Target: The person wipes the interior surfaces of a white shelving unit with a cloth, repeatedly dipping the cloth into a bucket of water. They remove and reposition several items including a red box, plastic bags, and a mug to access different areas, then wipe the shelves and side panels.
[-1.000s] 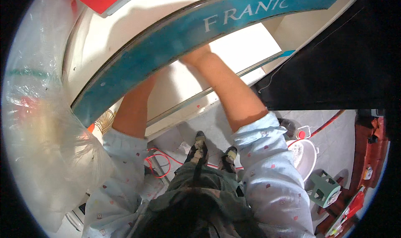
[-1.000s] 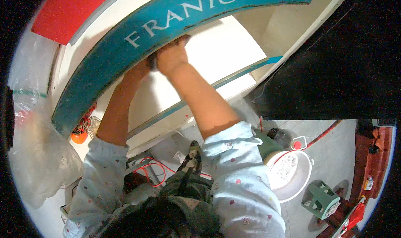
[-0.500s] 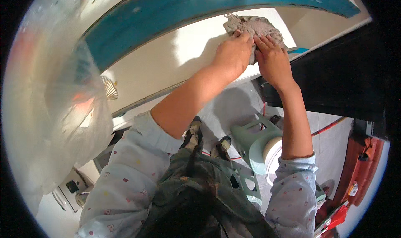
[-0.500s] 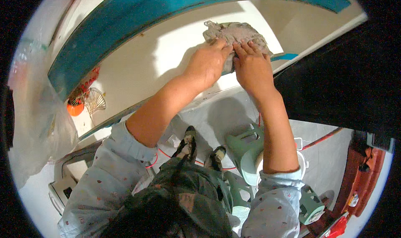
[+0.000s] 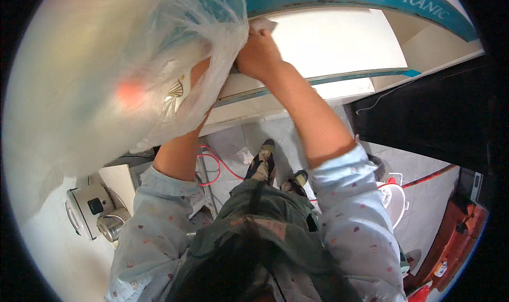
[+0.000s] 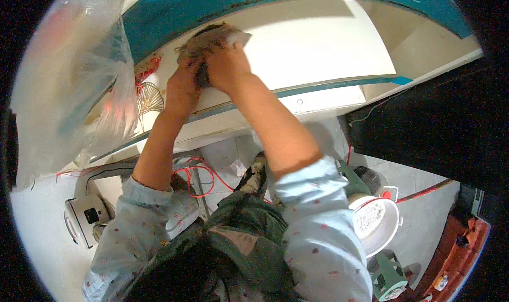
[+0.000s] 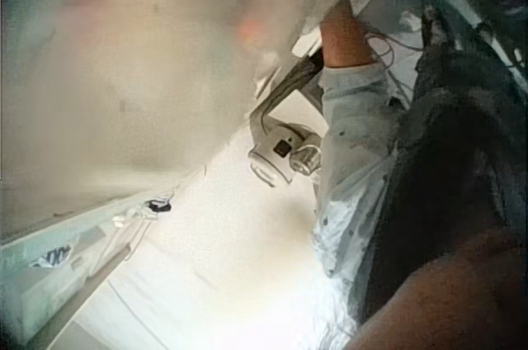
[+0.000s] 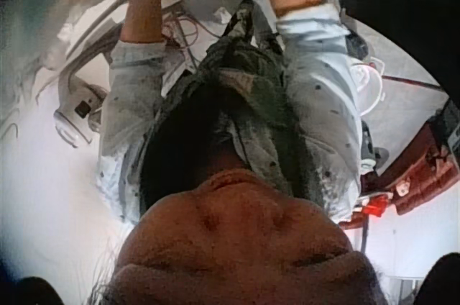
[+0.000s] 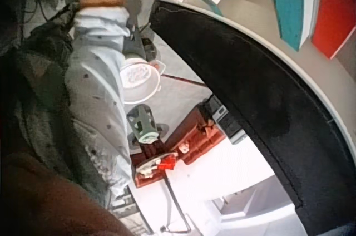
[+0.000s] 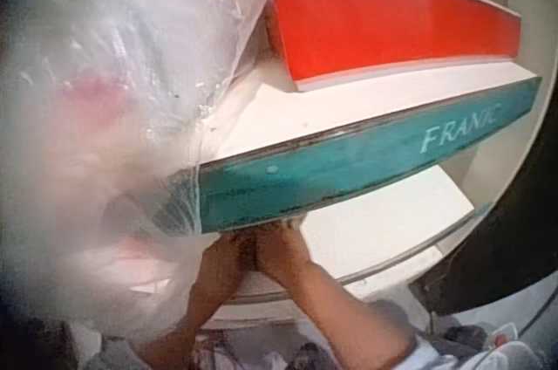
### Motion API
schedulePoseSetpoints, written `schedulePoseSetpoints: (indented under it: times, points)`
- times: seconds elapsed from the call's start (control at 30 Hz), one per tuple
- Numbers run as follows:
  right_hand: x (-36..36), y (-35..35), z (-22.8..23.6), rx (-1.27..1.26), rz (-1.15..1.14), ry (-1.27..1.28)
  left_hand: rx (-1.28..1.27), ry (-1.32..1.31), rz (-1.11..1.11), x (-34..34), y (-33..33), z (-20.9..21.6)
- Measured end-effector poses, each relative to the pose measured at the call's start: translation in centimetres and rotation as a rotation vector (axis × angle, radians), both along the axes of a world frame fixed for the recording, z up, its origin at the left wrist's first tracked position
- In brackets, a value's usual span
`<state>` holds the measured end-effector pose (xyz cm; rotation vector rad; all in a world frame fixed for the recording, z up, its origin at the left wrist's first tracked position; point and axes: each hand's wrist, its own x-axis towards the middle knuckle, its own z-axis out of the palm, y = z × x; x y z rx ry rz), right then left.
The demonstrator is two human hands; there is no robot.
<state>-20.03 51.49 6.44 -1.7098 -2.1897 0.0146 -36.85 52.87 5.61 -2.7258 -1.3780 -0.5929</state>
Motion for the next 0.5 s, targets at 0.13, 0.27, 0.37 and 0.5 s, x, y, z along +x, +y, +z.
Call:
schedulePoseSetpoints:
  times: [0.13, 0.27, 0.37, 0.5]
  points:
    - [-1.3, -0.5, -0.2, 0.038, 0.060, 0.011, -0.099, 0.074, 0.103, 0.7, -1.8, 2.6]
    - [-0.7, -4.6, 1.0, -0.146, 0.198, 0.040, -0.137, 0.121, 0.165, 0.6, -7.3, 4.0]
    - [-0.4, -6.7, 0.5, -0.061, 0.205, 0.076, -0.093, 0.142, 0.109, 0.5, -8.7, 4.2]
    - [-0.2, -4.4, 1.3, -0.098, 0.125, -0.012, -0.071, 0.141, 0.091, 2.3, -4.9, 4.1]
